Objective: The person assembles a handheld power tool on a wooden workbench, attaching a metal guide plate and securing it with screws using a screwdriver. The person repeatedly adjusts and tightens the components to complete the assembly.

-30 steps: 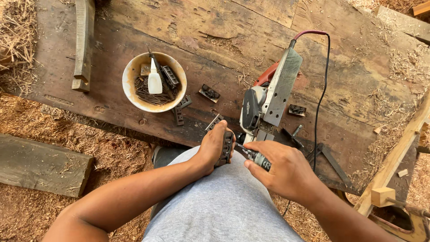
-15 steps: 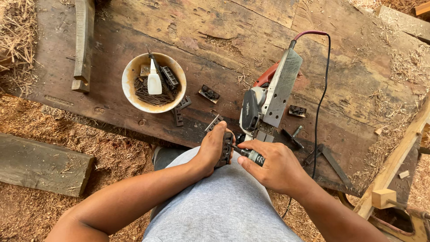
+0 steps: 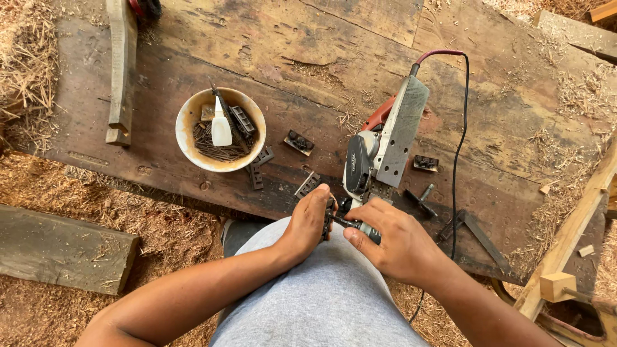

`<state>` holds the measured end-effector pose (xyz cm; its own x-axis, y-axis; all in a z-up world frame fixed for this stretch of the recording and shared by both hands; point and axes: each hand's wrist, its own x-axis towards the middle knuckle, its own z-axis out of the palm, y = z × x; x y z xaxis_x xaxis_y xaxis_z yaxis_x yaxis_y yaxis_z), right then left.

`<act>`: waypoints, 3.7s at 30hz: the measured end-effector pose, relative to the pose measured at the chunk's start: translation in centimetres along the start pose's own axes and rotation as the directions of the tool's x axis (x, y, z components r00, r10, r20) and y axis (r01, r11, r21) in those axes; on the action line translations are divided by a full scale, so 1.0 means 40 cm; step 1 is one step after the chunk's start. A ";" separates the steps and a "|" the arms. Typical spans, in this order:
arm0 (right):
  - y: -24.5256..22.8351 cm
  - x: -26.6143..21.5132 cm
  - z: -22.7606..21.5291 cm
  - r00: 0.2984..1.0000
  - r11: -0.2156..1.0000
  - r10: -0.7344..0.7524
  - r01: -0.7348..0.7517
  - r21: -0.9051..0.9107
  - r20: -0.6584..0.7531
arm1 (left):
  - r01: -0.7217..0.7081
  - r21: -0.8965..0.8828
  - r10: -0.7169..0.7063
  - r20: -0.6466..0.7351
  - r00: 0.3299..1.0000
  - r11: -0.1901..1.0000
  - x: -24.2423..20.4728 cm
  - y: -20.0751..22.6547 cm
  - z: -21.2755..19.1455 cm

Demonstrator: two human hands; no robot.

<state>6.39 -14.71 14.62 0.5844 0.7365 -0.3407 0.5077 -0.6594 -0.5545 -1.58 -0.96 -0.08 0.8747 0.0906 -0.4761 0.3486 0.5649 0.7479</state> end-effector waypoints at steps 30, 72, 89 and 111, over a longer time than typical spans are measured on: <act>0.048 -0.054 0.109 0.999 0.923 0.041 -0.035 0.383 -0.009 | -0.356 0.482 0.308 0.178 0.935 0.801 -0.069 0.087 0.003; 0.149 0.319 0.566 0.894 0.974 0.141 -0.047 0.223 -0.426 | 0.262 -0.285 -0.339 -0.269 0.901 0.922 0.070 -0.115 -0.505; 0.115 -0.044 0.574 0.733 0.357 0.663 -0.131 0.925 -0.152 | -0.071 0.608 -0.056 0.188 0.981 0.791 0.319 0.050 -0.350; 0.729 -0.099 0.340 0.740 0.264 0.647 0.007 0.964 -0.183 | 0.060 0.857 0.013 -0.077 0.997 0.511 0.360 0.007 0.035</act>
<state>10.25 -34.80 -10.53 0.8768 0.0909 -0.4721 -0.4721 -0.0234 -0.8812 11.59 -0.63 -6.07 0.8505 0.1607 -0.5009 0.5192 -0.4091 0.7504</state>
